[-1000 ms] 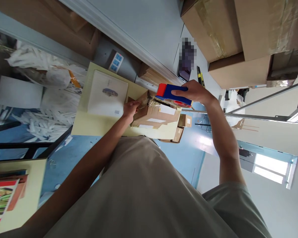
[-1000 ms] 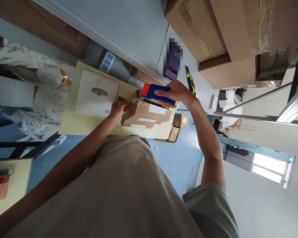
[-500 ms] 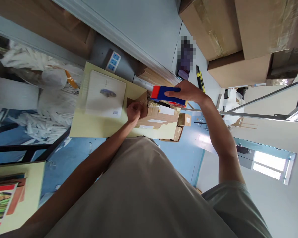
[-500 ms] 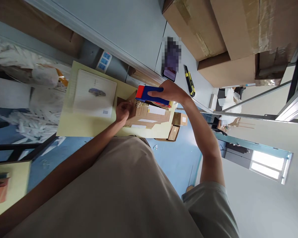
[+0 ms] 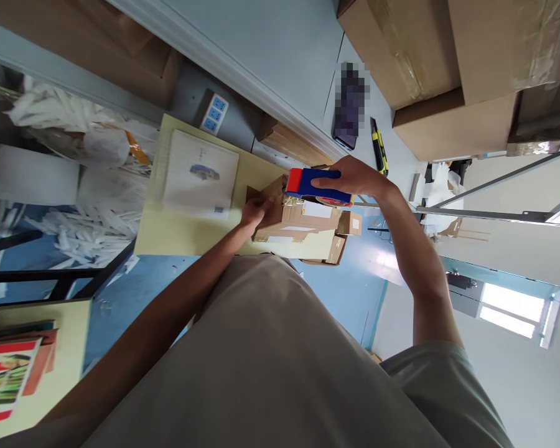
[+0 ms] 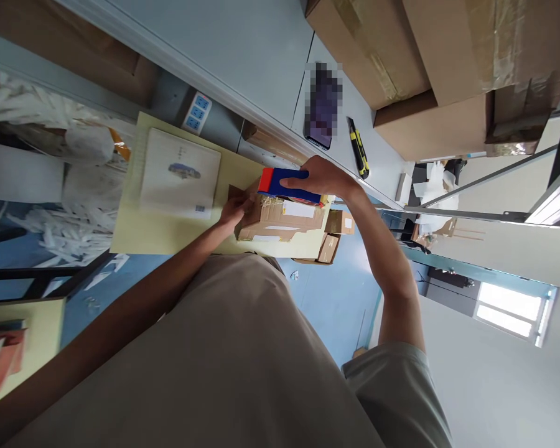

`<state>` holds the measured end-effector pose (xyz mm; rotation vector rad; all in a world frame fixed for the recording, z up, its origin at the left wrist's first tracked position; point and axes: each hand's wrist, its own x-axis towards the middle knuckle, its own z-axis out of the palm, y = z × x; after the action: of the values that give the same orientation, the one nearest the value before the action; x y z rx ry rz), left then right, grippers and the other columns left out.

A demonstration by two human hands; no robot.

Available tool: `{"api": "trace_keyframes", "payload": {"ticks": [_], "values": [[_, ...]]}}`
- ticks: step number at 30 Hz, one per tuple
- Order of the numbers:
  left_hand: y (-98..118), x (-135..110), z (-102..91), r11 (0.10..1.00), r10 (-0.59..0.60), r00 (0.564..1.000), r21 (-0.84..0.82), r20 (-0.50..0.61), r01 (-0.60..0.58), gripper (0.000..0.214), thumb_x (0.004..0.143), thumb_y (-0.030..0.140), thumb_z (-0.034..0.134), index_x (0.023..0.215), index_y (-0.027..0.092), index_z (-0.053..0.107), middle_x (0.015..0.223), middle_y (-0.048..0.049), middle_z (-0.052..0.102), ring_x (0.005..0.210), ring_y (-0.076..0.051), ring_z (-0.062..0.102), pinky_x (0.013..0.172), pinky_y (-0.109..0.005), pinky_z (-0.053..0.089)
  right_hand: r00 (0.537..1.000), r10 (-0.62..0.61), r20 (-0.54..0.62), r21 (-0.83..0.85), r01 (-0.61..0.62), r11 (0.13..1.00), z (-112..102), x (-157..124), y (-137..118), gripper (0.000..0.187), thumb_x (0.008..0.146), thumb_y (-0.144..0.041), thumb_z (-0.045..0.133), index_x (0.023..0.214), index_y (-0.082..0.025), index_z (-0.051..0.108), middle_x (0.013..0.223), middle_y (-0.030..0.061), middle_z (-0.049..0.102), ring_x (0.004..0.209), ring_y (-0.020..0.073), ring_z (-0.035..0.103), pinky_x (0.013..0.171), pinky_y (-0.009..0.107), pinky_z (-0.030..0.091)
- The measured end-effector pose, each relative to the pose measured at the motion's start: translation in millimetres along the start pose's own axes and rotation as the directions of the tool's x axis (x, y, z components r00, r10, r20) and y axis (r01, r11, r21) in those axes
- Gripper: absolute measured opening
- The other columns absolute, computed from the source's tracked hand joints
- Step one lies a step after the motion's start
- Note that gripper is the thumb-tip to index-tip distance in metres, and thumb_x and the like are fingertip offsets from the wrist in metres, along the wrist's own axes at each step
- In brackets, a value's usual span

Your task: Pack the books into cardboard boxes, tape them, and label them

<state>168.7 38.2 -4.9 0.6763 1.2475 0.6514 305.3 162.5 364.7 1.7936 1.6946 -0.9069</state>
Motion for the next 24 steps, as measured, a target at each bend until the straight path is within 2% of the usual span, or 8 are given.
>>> {"api": "trace_keyframes", "payload": {"ticks": [2, 5, 9, 11, 13, 17, 20, 24], "values": [[7.4, -4.4, -3.9, 1.0, 0.023, 0.998, -0.012, -0.059, -0.023, 0.042, 0.089, 0.061, 0.088, 0.099, 0.023, 0.075, 0.089, -0.009, 0.075, 0.094, -0.031, 0.074, 0.083, -0.042, 0.06, 1.0, 0.01, 0.009, -0.021, -0.01, 1.0, 0.8, -2.6, -0.1, 0.062, 0.097, -0.08, 0.077, 0.082, -0.02, 0.071, 0.065, -0.0021, 0.053, 0.066, 0.0154, 0.048, 0.067, 0.034, 0.034], [29.0, -10.5, -10.9, 0.963, 0.269, 0.962, 0.008, -0.045, -0.269, 0.064, 0.088, 0.056, 0.09, 0.14, 0.023, 0.073, 0.131, -0.0148, 0.077, 0.122, -0.032, 0.075, 0.103, -0.044, 0.062, 0.999, 0.022, 0.023, -0.044, -0.021, 0.999, 2.3, -6.9, -1.0, 0.062, 0.099, -0.08, 0.073, 0.088, -0.019, 0.075, 0.07, 0.0005, 0.06, 0.07, 0.0173, 0.053, 0.068, 0.035, 0.037], [71.2, -7.5, -14.5, 0.743, 0.604, 0.752, 0.157, 0.262, -0.651, 0.108, 0.076, 0.065, 0.101, 0.167, 0.029, 0.056, 0.181, -0.018, 0.047, 0.17, -0.045, 0.041, 0.134, -0.058, 0.043, 1.0, 0.014, 0.015, -0.083, -0.013, 0.996, 4.3, -10.8, -3.7, 0.065, 0.099, -0.083, 0.072, 0.094, -0.019, 0.077, 0.072, 0.0016, 0.062, 0.073, 0.0188, 0.055, 0.069, 0.035, 0.038], [89.8, -1.0, -12.1, 0.646, 0.64, 0.665, 0.199, 0.385, -0.737, 0.109, 0.07, 0.068, 0.105, 0.162, 0.028, 0.062, 0.182, -0.0172, 0.046, 0.175, -0.05, 0.03, 0.141, -0.065, 0.032, 1.0, 0.002, 0.008, -0.1, -0.001, 0.995, 5.3, -11.9, -5.5, 0.067, 0.098, -0.085, 0.071, 0.095, -0.019, 0.078, 0.071, 0.0011, 0.06, 0.072, 0.0185, 0.055, 0.069, 0.035, 0.038], [101.2, 5.1, -8.7, 0.609, 0.627, 0.622, 0.203, 0.468, -0.767, 0.1, 0.068, 0.065, 0.106, 0.151, 0.024, 0.07, 0.174, -0.0177, 0.057, 0.172, -0.05, 0.037, 0.144, -0.066, 0.027, 1.0, -0.006, 0.004, -0.109, 0.006, 0.994, 6.3, -13.4, -7.6, 0.069, 0.098, -0.087, 0.07, 0.094, -0.018, 0.077, 0.07, 0.0009, 0.06, 0.072, 0.0182, 0.054, 0.069, 0.035, 0.037], [98.9, 6.9, -6.8, 0.637, 0.585, 0.622, 0.179, 0.521, -0.75, 0.079, 0.065, 0.055, 0.107, 0.131, 0.02, 0.078, 0.148, -0.016, 0.074, 0.153, -0.045, 0.059, 0.143, -0.061, 0.033, 1.0, -0.011, 0.007, -0.124, 0.011, 0.992, 10.1, -18.7, -11.7, 0.066, 0.097, -0.084, 0.074, 0.093, -0.019, 0.077, 0.072, 0.0021, 0.062, 0.074, 0.0193, 0.056, 0.071, 0.035, 0.038], [84.6, 0.5, -9.5, 0.639, 0.589, 0.644, 0.207, 0.488, -0.741, 0.077, 0.063, 0.054, 0.107, 0.126, 0.02, 0.078, 0.142, -0.0169, 0.074, 0.152, -0.045, 0.059, 0.14, -0.059, 0.039, 0.999, -0.019, 0.028, -0.148, 0.023, 0.989, 16.1, -22.8, -14.5, 0.062, 0.1, -0.081, 0.073, 0.097, -0.018, 0.078, 0.075, 0.0042, 0.066, 0.077, 0.0213, 0.059, 0.073, 0.036, 0.04], [67.0, -10.6, -11.8, 0.578, 0.609, 0.631, 0.276, 0.48, -0.768, 0.079, 0.067, 0.055, 0.106, 0.131, 0.02, 0.076, 0.145, -0.0192, 0.071, 0.154, -0.048, 0.057, 0.139, -0.06, 0.041, 0.998, -0.025, 0.049, -0.165, 0.033, 0.986, 26.2, -25.8, -14.7, 0.063, 0.103, -0.08, 0.067, 0.098, -0.019, 0.079, 0.076, 0.0052, 0.067, 0.078, 0.0235, 0.062, 0.073, 0.037, 0.04]]}}
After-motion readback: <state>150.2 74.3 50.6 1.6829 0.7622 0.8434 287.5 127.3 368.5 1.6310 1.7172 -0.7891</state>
